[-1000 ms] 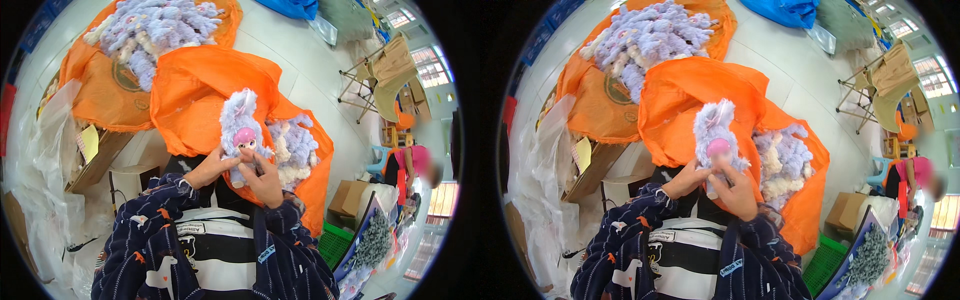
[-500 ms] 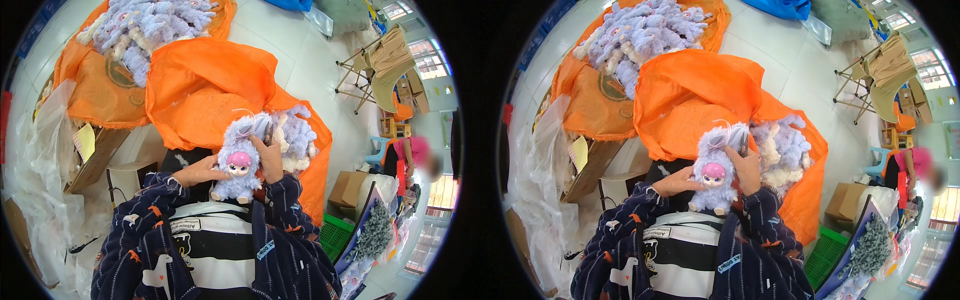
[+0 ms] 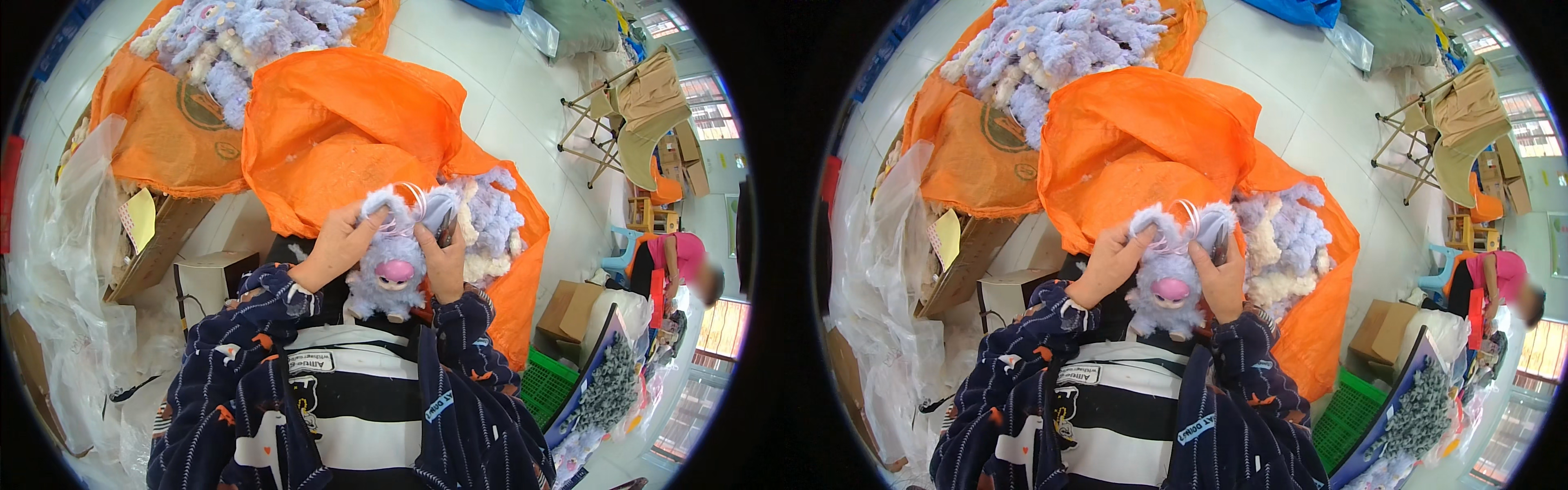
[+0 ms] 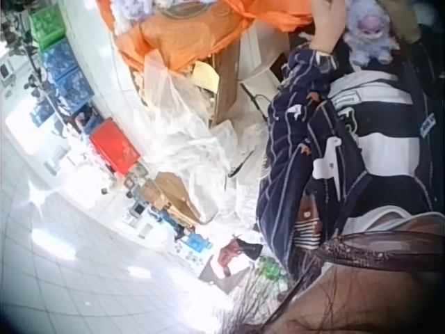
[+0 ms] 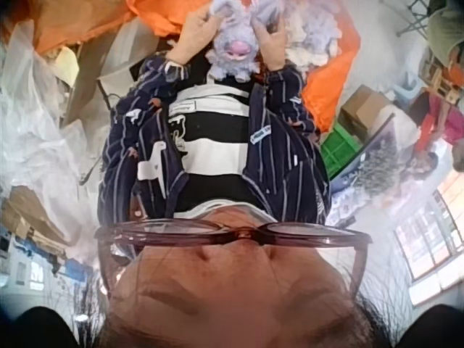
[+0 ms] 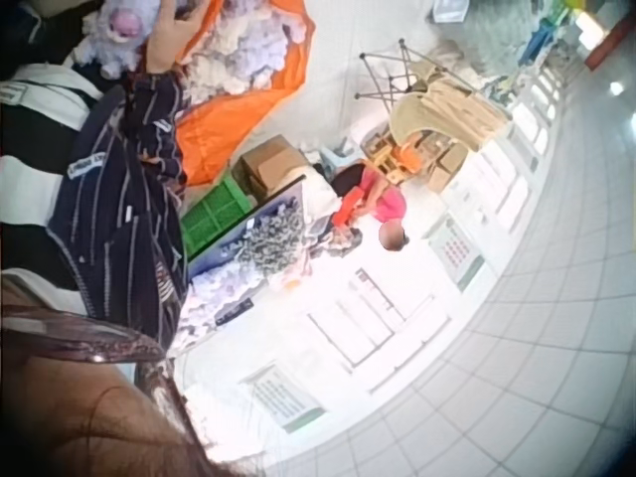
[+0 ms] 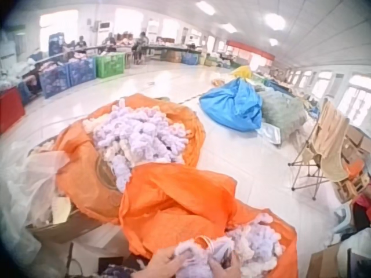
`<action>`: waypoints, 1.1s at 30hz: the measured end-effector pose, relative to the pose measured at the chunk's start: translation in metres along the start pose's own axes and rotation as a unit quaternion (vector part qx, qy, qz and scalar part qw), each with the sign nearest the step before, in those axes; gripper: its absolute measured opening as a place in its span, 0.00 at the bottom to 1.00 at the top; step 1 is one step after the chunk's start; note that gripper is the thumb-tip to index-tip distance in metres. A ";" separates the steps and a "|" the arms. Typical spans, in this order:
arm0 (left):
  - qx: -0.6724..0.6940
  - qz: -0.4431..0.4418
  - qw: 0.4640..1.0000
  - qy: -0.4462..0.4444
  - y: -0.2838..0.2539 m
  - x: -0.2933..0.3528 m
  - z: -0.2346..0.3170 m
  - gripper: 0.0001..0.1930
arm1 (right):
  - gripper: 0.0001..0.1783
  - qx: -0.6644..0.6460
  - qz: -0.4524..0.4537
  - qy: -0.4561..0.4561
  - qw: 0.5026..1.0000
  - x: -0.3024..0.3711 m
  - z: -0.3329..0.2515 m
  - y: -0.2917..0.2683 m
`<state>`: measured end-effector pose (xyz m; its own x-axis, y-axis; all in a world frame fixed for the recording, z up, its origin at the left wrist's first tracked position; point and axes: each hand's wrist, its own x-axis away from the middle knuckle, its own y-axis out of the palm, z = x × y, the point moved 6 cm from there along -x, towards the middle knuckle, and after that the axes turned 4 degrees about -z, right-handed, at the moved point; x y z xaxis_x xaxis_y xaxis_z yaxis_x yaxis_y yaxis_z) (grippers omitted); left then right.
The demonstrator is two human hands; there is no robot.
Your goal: The person repeatedly picks up small stuffed bunny toys from an orange sack, uses scissors to trim loose threads or fur around the face and ears, and returns the toys to the sack. The process is repeated for multiple units in a continuous loop.
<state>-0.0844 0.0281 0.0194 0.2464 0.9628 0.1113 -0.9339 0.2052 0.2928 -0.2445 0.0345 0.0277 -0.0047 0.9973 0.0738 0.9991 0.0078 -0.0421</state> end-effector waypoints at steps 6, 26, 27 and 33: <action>0.374 0.018 0.917 -0.134 0.010 -0.001 -0.033 0.17 | 0.19 0.024 -0.005 -0.021 0.999 0.000 -0.001 -0.003; 0.222 -0.141 0.944 -0.197 0.013 0.042 -0.047 0.23 | 0.19 0.280 -0.099 -0.102 0.949 0.018 -0.039 -0.013; 0.229 -0.128 0.943 -0.203 0.011 0.040 -0.042 0.23 | 0.19 0.335 -0.153 -0.112 0.923 0.027 -0.043 -0.009; 0.215 -0.100 0.956 -0.175 0.011 0.035 -0.045 0.19 | 0.12 0.339 -0.132 -0.148 0.920 0.045 -0.035 0.010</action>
<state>-0.0972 0.0719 -0.0159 0.5503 0.7784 0.3020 -0.6850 0.2142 0.6963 -0.2329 0.0769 0.0657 -0.3548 0.9296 -0.0993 0.7054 0.1965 -0.6810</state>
